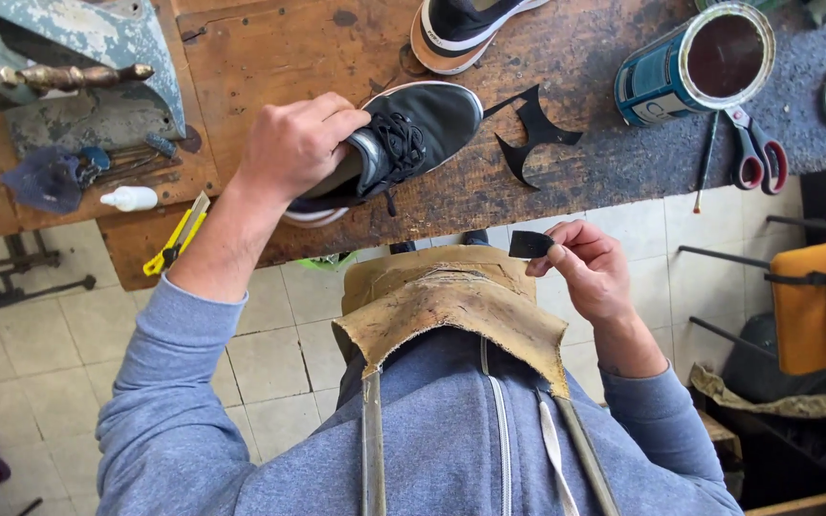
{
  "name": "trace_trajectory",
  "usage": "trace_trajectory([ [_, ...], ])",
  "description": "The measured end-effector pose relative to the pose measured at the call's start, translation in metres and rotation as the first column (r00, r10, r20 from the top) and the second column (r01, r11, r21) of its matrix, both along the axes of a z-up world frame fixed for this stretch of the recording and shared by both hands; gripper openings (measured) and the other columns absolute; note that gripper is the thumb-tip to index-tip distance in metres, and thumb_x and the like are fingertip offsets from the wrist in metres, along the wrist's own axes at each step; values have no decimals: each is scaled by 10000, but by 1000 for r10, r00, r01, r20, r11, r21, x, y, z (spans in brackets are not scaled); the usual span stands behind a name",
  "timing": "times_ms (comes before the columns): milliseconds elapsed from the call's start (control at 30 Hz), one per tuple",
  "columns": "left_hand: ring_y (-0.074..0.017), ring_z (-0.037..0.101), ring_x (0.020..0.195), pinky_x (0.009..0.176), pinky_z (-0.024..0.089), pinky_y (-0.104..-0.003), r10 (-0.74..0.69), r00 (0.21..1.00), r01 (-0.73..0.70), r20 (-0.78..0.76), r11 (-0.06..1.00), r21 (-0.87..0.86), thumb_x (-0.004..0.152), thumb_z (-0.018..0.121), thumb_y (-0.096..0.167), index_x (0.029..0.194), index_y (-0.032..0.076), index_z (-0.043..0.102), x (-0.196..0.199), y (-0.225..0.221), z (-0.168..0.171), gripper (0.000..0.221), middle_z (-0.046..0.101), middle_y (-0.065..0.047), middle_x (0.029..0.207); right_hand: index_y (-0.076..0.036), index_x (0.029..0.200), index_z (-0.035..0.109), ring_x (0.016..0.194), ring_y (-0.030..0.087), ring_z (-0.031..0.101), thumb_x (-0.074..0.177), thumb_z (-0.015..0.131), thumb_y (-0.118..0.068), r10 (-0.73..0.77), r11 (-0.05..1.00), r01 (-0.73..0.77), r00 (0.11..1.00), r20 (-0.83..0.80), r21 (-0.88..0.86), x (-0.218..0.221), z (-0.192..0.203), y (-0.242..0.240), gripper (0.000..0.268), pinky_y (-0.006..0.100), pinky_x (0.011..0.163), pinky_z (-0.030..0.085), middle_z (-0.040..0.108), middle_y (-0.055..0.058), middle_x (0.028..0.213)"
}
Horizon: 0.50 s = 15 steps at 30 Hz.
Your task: Applying adhesive to a small repair patch and bonding it to the side of a sneaker at a workbench.
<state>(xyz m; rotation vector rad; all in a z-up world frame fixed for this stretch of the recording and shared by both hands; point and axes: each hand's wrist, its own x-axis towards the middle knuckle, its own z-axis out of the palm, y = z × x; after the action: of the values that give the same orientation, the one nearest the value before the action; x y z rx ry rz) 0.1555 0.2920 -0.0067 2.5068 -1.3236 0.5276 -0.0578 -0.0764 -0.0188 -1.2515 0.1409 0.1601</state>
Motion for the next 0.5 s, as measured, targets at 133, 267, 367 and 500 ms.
trace_trajectory([
  [133, -79, 677, 692, 597, 587, -240, 279, 959, -278, 42, 960, -25, 857, 789, 358, 1033, 343, 692, -41, -2, -31, 202, 611, 143, 887, 85, 917, 612, 804, 270, 708, 931, 685, -31, 24, 998, -19, 996, 83, -61, 14, 5, -23, 138, 359, 734, 613, 655, 240, 908],
  [267, -55, 632, 577, 540, 548, -192, 487, 857, -478, 168, 873, -97, 805, 794, 368, 953, 343, 682, -93, -33, -21, 188, 560, 153, 760, 88, 901, 616, 779, 193, 668, 915, 698, 1, 133, 987, -125, 988, 76, -105, 28, 8, -47, 121, 302, 701, 579, 655, 233, 909],
  [367, -59, 597, 537, 530, 524, -182, 608, 780, -588, 149, 793, -159, 866, 744, 430, 928, 304, 659, -127, -64, -31, 164, 511, 140, 692, 71, 899, 621, 789, 169, 661, 900, 716, 6, 172, 981, -164, 982, 74, -102, 37, 7, -59, 115, 291, 709, 573, 668, 226, 950],
  [500, -61, 570, 546, 529, 505, -167, 696, 716, -675, 49, 708, -209, 890, 713, 378, 955, 283, 640, -138, -116, -12, 137, 491, 139, 702, 68, 912, 623, 798, 157, 650, 900, 715, 26, 230, 969, -221, 970, 75, -115, 49, 12, -67, 101, 285, 724, 565, 665, 223, 967],
])
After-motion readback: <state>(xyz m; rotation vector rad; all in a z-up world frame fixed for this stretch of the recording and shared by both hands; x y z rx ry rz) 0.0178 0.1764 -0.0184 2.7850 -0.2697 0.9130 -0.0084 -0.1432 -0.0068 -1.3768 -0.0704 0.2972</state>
